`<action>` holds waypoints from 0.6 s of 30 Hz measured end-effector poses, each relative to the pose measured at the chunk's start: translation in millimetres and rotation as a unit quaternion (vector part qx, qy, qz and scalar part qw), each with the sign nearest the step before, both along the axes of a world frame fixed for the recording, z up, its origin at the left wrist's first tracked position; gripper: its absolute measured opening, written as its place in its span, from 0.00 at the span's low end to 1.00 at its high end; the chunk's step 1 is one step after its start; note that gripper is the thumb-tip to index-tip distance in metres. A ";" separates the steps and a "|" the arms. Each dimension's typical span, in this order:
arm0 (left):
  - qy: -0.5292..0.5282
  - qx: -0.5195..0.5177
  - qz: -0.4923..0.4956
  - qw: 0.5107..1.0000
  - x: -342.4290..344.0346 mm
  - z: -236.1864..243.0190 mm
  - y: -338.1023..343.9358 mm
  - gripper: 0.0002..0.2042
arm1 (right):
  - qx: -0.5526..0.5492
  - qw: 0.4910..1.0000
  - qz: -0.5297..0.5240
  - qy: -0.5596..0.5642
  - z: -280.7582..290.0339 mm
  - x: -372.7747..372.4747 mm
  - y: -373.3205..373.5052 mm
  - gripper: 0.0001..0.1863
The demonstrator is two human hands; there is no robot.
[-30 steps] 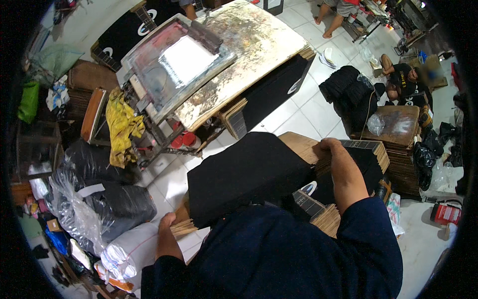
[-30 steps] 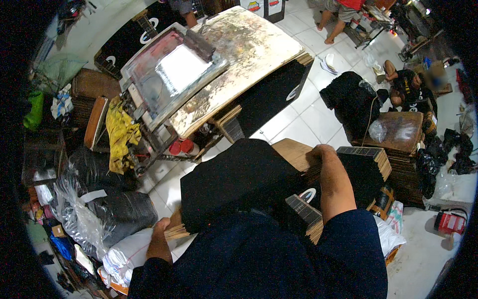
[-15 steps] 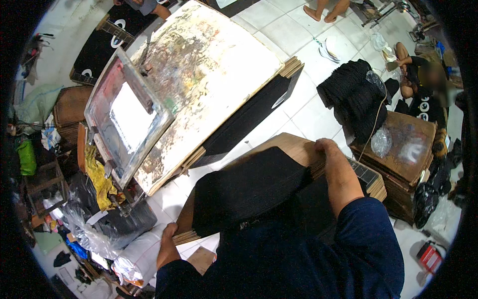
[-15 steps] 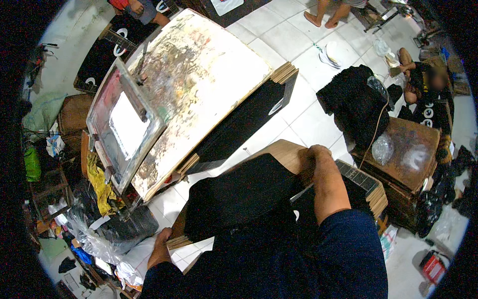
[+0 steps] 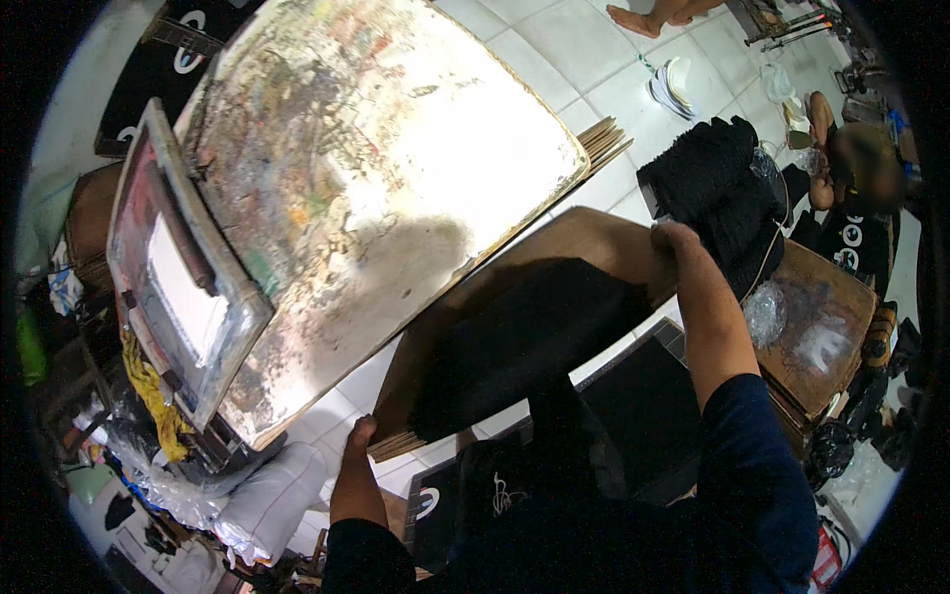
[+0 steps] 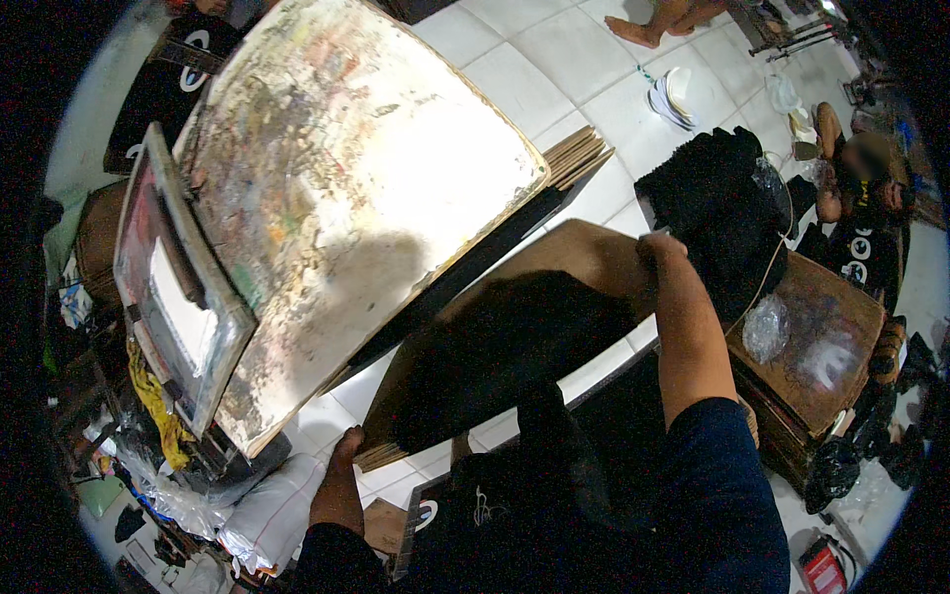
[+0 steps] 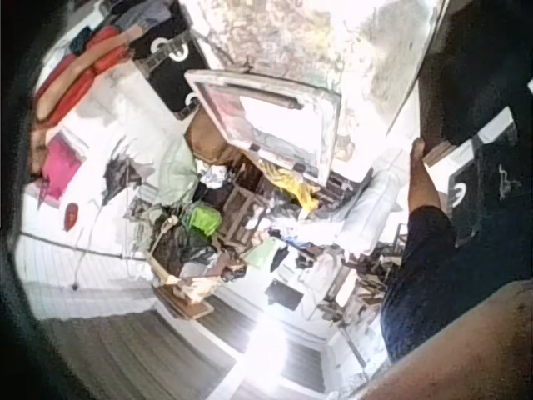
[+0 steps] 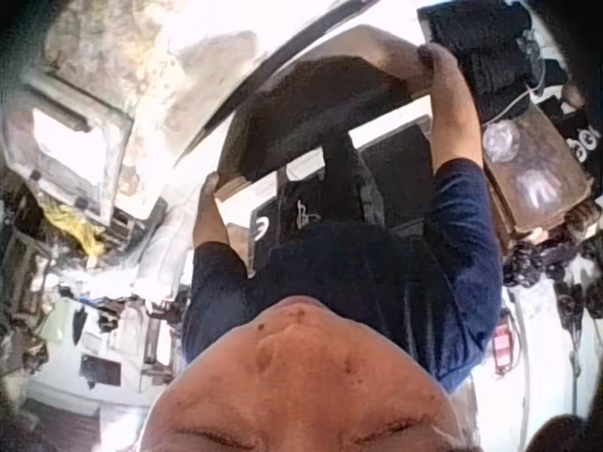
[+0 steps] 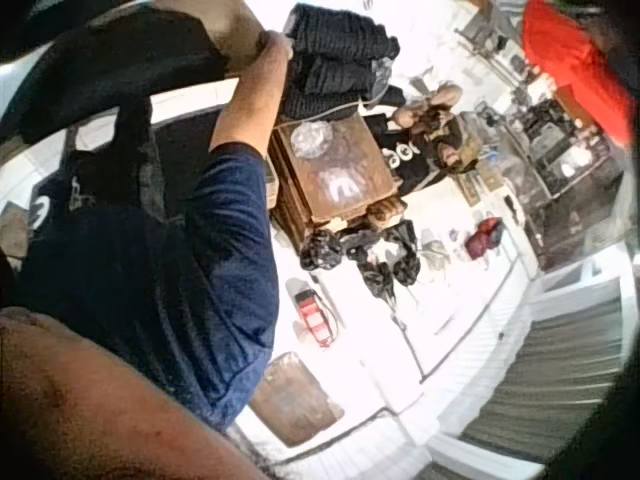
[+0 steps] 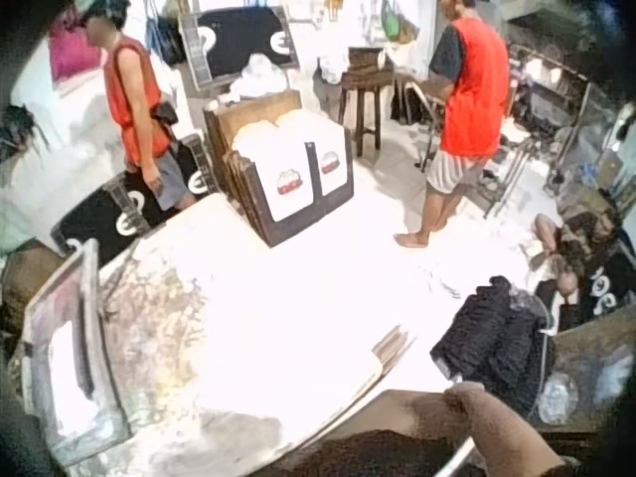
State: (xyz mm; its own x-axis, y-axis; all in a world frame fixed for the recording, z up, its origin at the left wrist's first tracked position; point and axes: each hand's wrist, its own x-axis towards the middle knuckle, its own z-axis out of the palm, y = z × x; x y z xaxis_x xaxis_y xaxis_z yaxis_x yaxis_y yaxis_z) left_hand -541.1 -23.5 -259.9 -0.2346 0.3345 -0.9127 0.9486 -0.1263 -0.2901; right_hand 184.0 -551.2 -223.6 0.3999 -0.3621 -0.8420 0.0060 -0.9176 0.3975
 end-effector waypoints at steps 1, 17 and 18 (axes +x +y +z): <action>-0.002 0.003 0.028 1.000 1.2 -21.9 -0.3 0.21 | 0.023 0.999 0.030 -0.010 -3.2 7.5 0.7 0.22; -0.341 -0.075 0.626 0.698 131.3 97.9 12.2 0.22 | 0.469 0.757 -0.448 -0.074 37.2 56.6 27.6 0.27; -0.339 -0.059 0.612 0.712 134.4 93.7 17.2 0.22 | 0.469 0.753 -0.451 -0.102 33.0 53.7 32.6 0.29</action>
